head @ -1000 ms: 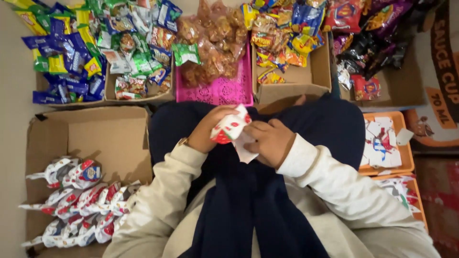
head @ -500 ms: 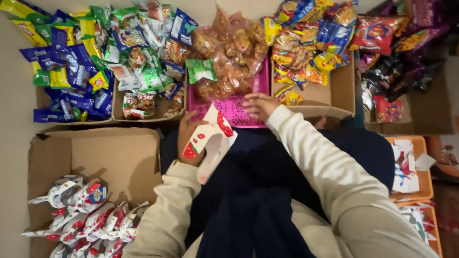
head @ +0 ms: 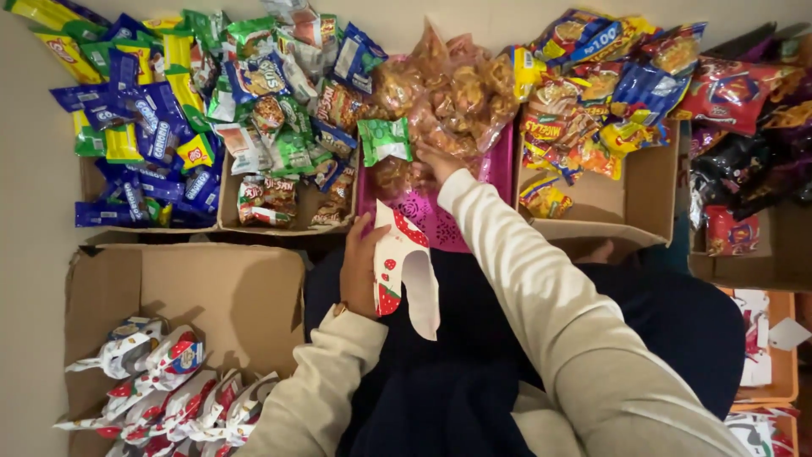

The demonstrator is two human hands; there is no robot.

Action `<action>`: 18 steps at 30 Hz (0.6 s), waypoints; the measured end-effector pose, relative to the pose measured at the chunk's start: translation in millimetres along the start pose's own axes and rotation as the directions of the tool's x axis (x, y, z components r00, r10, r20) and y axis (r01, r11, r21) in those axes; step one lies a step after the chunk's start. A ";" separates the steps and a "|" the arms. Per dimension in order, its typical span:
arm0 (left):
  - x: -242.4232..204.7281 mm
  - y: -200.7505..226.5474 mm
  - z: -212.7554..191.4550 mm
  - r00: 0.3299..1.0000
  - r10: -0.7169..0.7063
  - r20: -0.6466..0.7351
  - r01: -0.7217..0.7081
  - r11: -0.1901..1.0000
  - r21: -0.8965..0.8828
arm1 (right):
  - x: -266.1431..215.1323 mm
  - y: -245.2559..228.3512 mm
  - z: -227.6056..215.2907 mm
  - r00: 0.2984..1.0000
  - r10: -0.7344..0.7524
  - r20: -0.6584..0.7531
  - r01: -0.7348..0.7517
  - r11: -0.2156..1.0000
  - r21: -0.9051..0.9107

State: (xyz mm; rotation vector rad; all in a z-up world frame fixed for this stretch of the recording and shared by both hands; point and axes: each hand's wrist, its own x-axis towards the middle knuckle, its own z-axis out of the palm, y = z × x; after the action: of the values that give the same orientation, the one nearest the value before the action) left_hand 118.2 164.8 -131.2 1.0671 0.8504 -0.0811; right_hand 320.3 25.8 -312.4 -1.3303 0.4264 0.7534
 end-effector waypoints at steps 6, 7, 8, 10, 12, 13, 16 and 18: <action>5.0 -25.1 -20.7 0.891 0.340 0.300 -0.454 0.672 0.586 | -15.0 -10.0 -17.9 0.860 -0.230 -0.456 0.400 0.858 0.322; 7.5 -28.6 -22.4 0.891 0.338 0.302 -0.454 0.673 0.584 | -6.1 -1.9 -29.7 0.858 -0.230 -0.459 0.401 0.858 0.320; 9.1 -32.4 -23.7 0.887 0.357 0.291 -0.458 0.614 0.642 | 1.9 6.2 -42.1 0.825 -0.272 -0.496 0.503 0.753 0.424; 18.0 -44.0 -27.7 0.879 0.377 0.292 -0.466 0.549 0.694 | 11.2 31.9 -58.6 0.780 -0.307 -0.545 0.599 0.616 0.511; 33.7 -57.8 -34.4 0.863 0.392 0.319 -0.493 0.518 0.699 | 16.9 65.2 -62.9 0.989 -0.001 -0.148 0.099 0.746 0.658; 26.0 -51.2 -31.6 0.860 0.397 0.322 -0.498 0.515 0.697 | 20.8 79.6 -63.3 0.989 -0.007 -0.147 0.103 0.745 0.659; 10.3 -39.4 -29.3 0.758 0.523 0.389 -0.626 0.420 0.656 | -0.3 95.8 -54.4 0.985 -0.088 -0.151 0.160 0.808 0.567; 11.5 -41.7 -30.8 0.703 0.581 0.411 -0.683 0.390 0.617 | -59.8 70.6 -40.6 0.992 -0.122 -0.043 0.127 0.860 0.494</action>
State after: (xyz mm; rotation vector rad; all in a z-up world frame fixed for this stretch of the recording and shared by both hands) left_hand 89.9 171.8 -175.6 2.1100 0.1814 0.1817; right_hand 234.5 -24.2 -330.7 -0.8647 0.4978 0.4825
